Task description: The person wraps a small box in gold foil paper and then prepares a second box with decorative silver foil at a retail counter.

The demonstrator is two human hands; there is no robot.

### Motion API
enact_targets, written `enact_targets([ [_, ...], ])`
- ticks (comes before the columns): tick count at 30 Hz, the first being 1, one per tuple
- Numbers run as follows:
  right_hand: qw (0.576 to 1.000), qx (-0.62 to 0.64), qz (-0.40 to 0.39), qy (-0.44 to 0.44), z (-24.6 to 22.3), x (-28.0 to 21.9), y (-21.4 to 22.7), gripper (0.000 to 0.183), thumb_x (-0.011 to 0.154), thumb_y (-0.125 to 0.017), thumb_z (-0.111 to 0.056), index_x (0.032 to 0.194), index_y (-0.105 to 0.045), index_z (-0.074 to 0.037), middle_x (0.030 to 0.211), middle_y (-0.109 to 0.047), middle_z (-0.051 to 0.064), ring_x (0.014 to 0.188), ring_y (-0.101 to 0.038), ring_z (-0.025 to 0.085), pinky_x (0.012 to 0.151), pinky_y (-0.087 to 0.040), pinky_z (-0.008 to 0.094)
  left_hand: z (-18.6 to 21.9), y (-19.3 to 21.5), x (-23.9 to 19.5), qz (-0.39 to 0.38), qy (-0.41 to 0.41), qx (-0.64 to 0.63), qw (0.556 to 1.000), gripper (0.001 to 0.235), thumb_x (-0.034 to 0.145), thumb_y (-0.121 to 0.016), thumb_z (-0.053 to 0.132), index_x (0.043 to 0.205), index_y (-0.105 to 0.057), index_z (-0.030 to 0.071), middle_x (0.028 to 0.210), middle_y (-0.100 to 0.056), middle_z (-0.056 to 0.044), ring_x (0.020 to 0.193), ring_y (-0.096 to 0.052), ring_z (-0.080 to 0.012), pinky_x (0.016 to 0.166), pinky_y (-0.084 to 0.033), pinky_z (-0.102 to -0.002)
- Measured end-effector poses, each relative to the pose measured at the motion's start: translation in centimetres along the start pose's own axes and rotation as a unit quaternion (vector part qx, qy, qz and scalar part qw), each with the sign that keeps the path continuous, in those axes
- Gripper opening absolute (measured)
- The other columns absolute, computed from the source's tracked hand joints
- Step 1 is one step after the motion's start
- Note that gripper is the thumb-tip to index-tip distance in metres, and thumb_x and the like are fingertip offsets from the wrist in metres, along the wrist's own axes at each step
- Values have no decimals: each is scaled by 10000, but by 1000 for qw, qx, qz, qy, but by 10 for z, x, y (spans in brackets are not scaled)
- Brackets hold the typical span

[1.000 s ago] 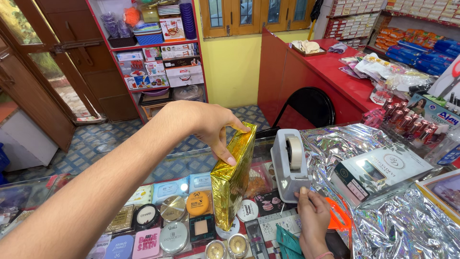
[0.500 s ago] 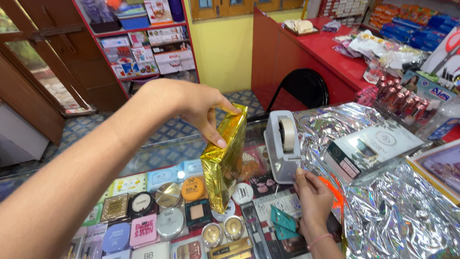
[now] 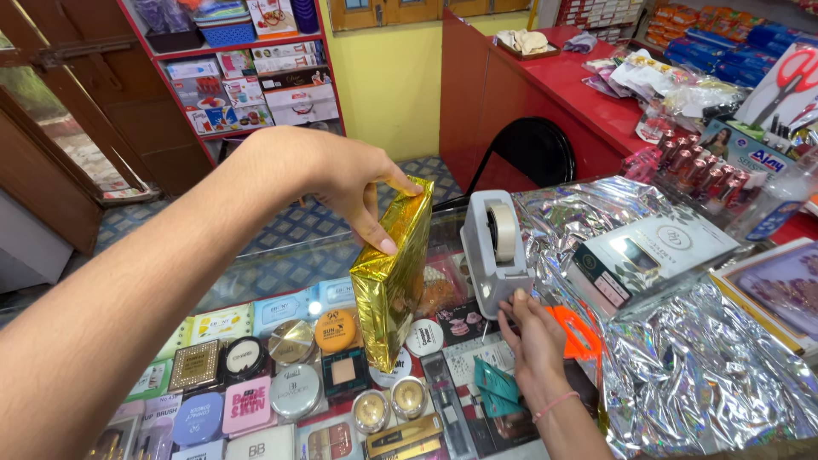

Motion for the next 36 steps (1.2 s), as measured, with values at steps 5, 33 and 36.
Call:
enact_targets([
  [5, 999, -8, 33, -18, 16, -16, 12, 209, 905, -655, -81, 1079, -650, 35, 1106, -693, 99, 1018, -709, 195, 892, -601, 358, 6, -3, -5, -8, 5, 6, 1000, 1120, 604, -834, 642, 1579, -332, 414, 1249, -757, -36, 1202, -691, -241, 1041, -521, -410],
  [33, 881, -272, -386, 29, -152, -65, -193, 294, 913, -686, -195, 1131, -704, 1, 1022, -753, 66, 941, -737, 145, 840, -601, 270, -8, -13, 8, 6, -38, -72, 997, 1123, 601, -862, 579, 1580, -369, 332, 1026, -808, -38, 1023, -752, -224, 917, -575, -377],
  [36, 863, -284, -419, 3, -149, -63, -207, 308, 910, -702, -200, 1122, -721, 22, 1021, -751, 70, 921, -733, 140, 823, -602, 257, -7, -13, 8, 6, -48, -73, 996, 1128, 603, -858, 588, 1583, -363, 326, 1024, -812, -38, 1022, -753, -227, 918, -575, -378],
])
Point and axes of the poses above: each hand's wrist, its own x-axis towards the middle knuckle, its own y-axis out of the back of the hand, z = x × y, the point moved 7 cm from there along x, towards the middle knuckle
